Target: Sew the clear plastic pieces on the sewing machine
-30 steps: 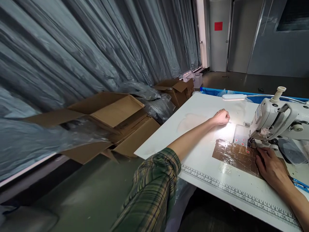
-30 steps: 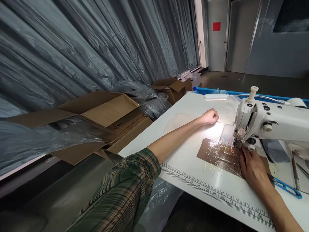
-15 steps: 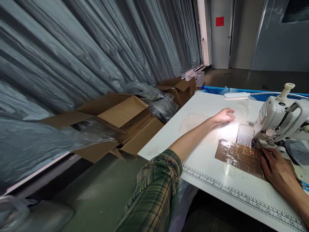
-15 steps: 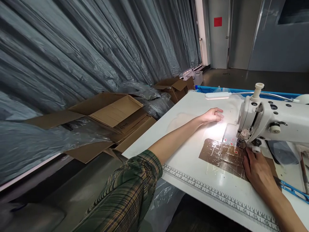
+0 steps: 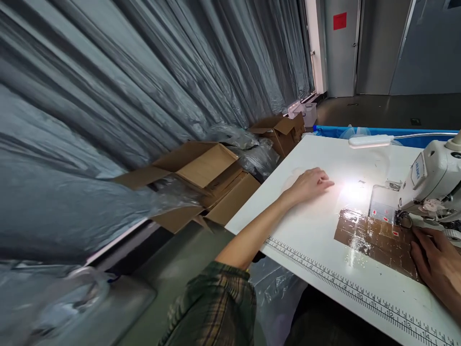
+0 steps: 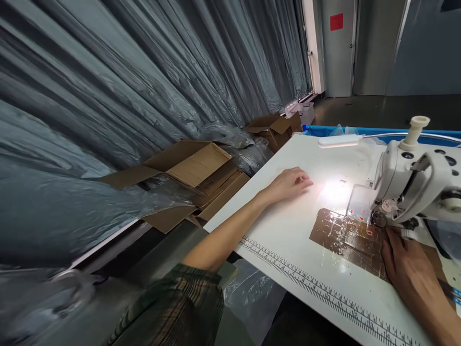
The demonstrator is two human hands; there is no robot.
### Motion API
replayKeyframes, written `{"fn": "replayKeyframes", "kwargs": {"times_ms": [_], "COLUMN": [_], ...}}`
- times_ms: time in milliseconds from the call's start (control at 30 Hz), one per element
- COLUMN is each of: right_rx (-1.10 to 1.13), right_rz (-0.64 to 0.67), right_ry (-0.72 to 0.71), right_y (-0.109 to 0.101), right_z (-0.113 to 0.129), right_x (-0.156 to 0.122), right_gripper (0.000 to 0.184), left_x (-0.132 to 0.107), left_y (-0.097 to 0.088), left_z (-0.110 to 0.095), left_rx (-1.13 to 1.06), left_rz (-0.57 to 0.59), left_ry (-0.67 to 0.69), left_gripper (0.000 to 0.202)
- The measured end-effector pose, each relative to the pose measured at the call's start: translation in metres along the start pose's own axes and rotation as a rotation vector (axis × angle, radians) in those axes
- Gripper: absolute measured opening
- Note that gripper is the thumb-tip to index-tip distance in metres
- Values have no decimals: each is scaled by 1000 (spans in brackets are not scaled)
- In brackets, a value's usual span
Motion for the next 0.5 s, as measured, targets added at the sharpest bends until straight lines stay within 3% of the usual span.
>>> {"fn": "replayKeyframes", "kwargs": {"times_ms": [100,167,300,400,500], "right_rx": [-20,-27,-35,-43,-31], "right_rz": [53,59,5,-71,-68], "right_ry": [19,45,-4,-60,-58], "right_y": [-1,-3,-10,-15,-10], "right_z": [-2,-3,7,11,6], "right_x": [1,3,9,9,4], "right_gripper": [50,54,58,53,44], "left_x": [-35,-48,-53,-52,-54], "left_y": [12,20,28,27,26], "left_z": [-2,-1,3,6,10], "left_rx": [121,119,9,-101,-164], "left_rz": [99,127,102,76,72], "left_ry": [-19,-52,-81,-73,-91], "left_gripper": [38,38,24,25,26]}}
Point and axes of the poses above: each hand's wrist, its own x-axis towards the middle knuckle, its own y-axis out of the palm, z = x × y, the point moved 9 cm from there along x, towards the middle knuckle, and after that the axes turned 8 degrees about x, right-handed, at the moved point
